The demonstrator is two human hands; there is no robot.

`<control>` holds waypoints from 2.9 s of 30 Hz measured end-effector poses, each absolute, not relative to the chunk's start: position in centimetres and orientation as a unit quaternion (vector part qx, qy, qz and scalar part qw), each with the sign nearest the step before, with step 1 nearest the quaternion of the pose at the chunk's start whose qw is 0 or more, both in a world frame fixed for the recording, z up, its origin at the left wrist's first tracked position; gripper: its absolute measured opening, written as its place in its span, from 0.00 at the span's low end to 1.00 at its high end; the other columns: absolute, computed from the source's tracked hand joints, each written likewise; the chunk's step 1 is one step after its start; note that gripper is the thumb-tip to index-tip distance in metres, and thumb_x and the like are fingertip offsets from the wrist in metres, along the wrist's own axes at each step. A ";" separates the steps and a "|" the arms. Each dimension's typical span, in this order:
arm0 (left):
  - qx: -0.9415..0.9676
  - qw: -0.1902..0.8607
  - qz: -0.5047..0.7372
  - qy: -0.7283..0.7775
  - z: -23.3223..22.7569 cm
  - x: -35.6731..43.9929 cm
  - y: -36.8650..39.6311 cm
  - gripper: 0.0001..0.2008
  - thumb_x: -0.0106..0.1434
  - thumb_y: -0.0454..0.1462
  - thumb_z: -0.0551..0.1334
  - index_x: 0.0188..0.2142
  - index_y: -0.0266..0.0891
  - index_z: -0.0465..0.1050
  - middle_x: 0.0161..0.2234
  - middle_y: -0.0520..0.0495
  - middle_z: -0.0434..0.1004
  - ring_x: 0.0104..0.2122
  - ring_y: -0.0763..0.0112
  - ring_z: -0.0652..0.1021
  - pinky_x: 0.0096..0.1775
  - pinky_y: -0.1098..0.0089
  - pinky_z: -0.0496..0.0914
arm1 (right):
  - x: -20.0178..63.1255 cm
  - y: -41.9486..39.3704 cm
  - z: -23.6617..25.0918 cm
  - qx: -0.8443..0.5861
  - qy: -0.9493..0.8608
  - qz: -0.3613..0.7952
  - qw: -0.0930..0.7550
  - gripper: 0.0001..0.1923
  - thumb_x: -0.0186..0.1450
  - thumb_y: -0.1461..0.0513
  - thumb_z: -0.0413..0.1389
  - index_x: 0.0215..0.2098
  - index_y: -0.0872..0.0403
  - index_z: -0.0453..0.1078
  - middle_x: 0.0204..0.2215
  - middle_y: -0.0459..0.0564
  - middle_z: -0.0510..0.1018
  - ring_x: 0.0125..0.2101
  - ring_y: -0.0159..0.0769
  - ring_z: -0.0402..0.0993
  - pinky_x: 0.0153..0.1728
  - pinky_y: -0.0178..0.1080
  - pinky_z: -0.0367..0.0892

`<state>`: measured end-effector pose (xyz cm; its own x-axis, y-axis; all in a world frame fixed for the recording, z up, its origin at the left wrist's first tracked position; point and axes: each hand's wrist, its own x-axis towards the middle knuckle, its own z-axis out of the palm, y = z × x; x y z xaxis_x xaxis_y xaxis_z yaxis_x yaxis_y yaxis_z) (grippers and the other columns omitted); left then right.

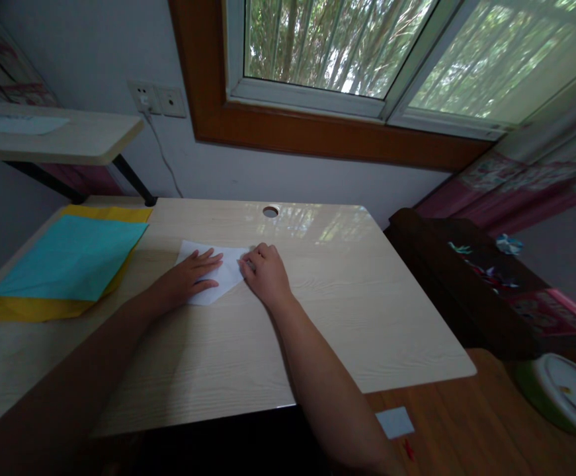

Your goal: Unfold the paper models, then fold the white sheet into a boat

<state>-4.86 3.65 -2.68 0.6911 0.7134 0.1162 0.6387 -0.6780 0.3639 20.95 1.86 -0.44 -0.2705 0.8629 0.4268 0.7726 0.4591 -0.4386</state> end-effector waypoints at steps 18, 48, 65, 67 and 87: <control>0.907 0.116 0.114 0.388 -2.4 -4.7 3.2 0.29 0.73 0.51 0.52 0.69 0.43 0.59 0.70 0.43 0.58 0.72 0.56 0.53 0.69 0.48 0.48 | 20.2 1.8 -1.2 -0.484 -0.810 0.134 0.302 0.13 0.68 0.59 0.61 0.50 0.50 0.76 0.43 0.54 0.73 0.45 0.44 0.67 0.51 0.46 0.66; 0.901 0.115 0.110 0.403 -2.6 -4.5 3.4 0.31 0.73 0.52 0.51 0.70 0.42 0.58 0.71 0.44 0.57 0.72 0.58 0.55 0.70 0.51 0.49 | 20.4 2.3 -1.4 -0.500 -0.805 0.146 0.286 0.06 0.68 0.64 0.60 0.44 0.51 0.75 0.40 0.53 0.74 0.43 0.43 0.68 0.48 0.44 0.64; 0.899 0.105 0.110 0.411 -2.4 -4.2 3.2 0.30 0.74 0.52 0.49 0.69 0.39 0.60 0.70 0.43 0.59 0.71 0.58 0.56 0.70 0.52 0.49 | 20.5 2.4 -1.2 -0.517 -0.797 0.151 0.272 0.07 0.68 0.67 0.58 0.44 0.53 0.75 0.40 0.54 0.75 0.43 0.42 0.69 0.48 0.44 0.64; 0.898 0.105 0.106 0.413 -2.3 -4.2 3.2 0.31 0.74 0.51 0.49 0.68 0.38 0.60 0.70 0.42 0.58 0.71 0.58 0.56 0.70 0.52 0.49 | 20.5 2.5 -1.3 -0.521 -0.796 0.150 0.271 0.07 0.68 0.68 0.58 0.43 0.54 0.75 0.40 0.54 0.76 0.43 0.42 0.69 0.48 0.44 0.63; 0.896 0.084 0.138 0.414 -2.0 -4.1 2.7 0.26 0.75 0.46 0.51 0.69 0.45 0.58 0.70 0.45 0.60 0.70 0.59 0.59 0.68 0.51 0.53 | 21.1 2.2 -1.5 -0.576 -0.766 0.117 0.261 0.08 0.68 0.68 0.54 0.40 0.52 0.75 0.39 0.53 0.76 0.41 0.43 0.68 0.46 0.43 0.62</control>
<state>-4.08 2.68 -2.05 0.6189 0.7652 0.1773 0.7187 -0.6428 0.2652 21.14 2.23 -1.48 -0.2000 0.9435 0.2642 0.8210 0.3085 -0.4803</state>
